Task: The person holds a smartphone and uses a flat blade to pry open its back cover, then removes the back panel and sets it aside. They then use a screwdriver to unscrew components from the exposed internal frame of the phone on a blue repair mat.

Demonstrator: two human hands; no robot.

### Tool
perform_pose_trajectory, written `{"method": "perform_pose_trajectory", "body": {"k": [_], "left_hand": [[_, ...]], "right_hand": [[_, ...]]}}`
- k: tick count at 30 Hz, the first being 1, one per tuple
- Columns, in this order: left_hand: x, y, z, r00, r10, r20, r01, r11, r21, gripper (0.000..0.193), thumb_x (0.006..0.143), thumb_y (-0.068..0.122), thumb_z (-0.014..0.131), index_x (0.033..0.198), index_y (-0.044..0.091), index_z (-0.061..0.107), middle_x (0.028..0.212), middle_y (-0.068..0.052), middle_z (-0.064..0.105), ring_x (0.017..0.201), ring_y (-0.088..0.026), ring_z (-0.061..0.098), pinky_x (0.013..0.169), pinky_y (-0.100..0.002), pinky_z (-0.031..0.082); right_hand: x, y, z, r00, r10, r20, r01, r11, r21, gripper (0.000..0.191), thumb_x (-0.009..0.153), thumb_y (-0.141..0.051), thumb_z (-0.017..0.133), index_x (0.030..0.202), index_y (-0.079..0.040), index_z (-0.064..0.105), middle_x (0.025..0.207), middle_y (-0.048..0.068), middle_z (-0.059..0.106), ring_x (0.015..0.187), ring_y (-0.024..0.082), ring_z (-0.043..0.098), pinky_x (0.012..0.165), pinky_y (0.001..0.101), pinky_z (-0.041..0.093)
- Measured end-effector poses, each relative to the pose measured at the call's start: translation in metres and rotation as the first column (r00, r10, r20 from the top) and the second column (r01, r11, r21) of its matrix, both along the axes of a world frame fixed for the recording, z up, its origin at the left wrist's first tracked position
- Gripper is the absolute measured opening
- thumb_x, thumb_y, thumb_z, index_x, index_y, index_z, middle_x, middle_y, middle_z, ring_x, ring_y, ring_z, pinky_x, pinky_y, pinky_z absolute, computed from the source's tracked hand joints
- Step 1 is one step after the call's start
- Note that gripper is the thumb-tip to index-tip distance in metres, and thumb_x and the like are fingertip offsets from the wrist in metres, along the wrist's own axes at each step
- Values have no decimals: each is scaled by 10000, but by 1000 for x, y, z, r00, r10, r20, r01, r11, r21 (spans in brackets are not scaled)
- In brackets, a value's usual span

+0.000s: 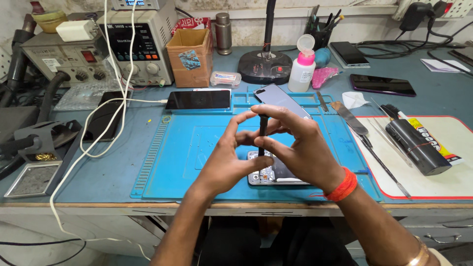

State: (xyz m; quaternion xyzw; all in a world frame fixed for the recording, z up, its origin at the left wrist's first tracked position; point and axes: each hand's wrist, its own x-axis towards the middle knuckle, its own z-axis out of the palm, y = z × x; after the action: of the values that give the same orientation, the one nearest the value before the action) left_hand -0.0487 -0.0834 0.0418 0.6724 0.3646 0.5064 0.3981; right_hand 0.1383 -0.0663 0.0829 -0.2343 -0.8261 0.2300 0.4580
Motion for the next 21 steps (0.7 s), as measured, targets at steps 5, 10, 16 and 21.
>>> {"method": "perform_pose_trajectory", "body": {"k": [5,10,16,21], "left_hand": [[-3,1,-5,985,-72,157,98,982,-165,798,783,45,816,1505,99,482,988,-111,758,939,-153,718,891,-363,598],[9,2,-4,983,104,-154,-115,991,-68,798,777,73,906,1449,104,476,1085,-153,689,979,-191,640,929,-368,572],[0,-4,-6,988,-121,94,129,987,-95,690,853,115,797,1454,100,458,1112,-20,740,1066,-93,707,942,-307,570],[4,0,-8,1000,14,-14,-15,998,-64,744,796,102,843,1456,110,500,861,-25,637,846,-134,632,801,-306,559]], "right_hand": [[5,-1,3,995,85,52,-80,992,-100,581,892,-1,706,1435,-109,531,1072,43,765,1072,149,768,867,322,627],[-4,1,-1,997,-72,20,70,995,64,550,850,-14,800,1359,-117,618,952,71,725,909,162,751,874,316,636],[6,0,1,1000,3,3,-3,994,-110,607,881,-2,745,1446,-142,573,982,51,751,929,152,752,889,316,644],[3,0,0,999,14,41,-14,1000,16,620,870,-25,785,1437,-134,562,1026,50,745,974,151,747,914,324,626]]}}
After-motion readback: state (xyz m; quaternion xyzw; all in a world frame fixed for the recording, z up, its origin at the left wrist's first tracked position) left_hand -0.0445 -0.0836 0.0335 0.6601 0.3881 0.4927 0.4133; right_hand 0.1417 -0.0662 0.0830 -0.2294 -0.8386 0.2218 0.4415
